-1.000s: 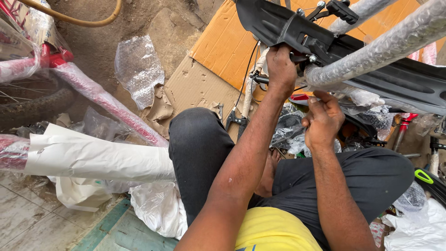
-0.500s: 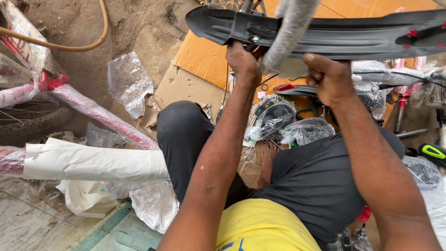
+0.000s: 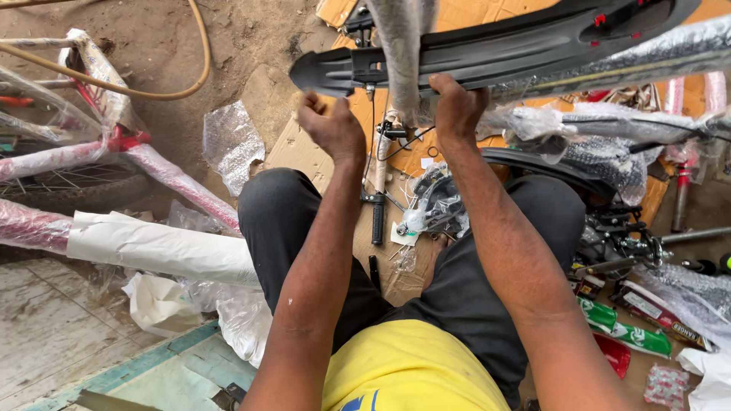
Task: The person attaches a black plastic mudguard to the rear frame of a bicycle. They insert red plastic clips into the mudguard, align it with the frame, and use a wrench to tighten the mounting bolts.
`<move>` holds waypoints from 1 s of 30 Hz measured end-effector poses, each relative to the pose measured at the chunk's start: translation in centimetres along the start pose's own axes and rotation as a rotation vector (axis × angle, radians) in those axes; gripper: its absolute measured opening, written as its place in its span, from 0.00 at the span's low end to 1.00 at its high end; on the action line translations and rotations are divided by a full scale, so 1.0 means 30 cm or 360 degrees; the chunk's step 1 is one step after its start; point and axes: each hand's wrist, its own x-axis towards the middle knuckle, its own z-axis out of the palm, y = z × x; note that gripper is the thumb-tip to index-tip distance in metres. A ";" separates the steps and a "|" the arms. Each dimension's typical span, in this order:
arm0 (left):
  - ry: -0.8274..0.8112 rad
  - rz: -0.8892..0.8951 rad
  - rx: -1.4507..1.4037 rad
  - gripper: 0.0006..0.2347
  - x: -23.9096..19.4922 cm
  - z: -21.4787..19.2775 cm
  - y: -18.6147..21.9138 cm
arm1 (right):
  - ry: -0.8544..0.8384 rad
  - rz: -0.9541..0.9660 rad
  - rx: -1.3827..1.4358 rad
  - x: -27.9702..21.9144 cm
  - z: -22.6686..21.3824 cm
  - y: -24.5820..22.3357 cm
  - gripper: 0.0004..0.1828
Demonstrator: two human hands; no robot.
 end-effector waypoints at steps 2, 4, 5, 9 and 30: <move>0.0056 0.0555 -0.0008 0.23 0.028 -0.018 0.035 | 0.0054 0.0028 -0.0017 0.016 0.001 0.007 0.11; -0.0198 0.0994 -0.0122 0.26 0.077 0.010 0.057 | 0.0004 0.0024 -0.0103 0.025 -0.016 0.012 0.11; -0.0403 0.1212 -0.0102 0.28 0.114 0.037 0.061 | -0.0029 0.0034 -0.0150 0.019 -0.023 0.016 0.11; -0.1369 0.0575 -0.0643 0.26 0.281 0.209 0.081 | -0.0404 -0.0019 -0.0037 0.043 -0.058 -0.044 0.18; -0.1540 0.0586 -0.0720 0.21 0.359 0.241 -0.017 | -0.0374 0.0253 -0.0202 0.049 -0.109 -0.143 0.20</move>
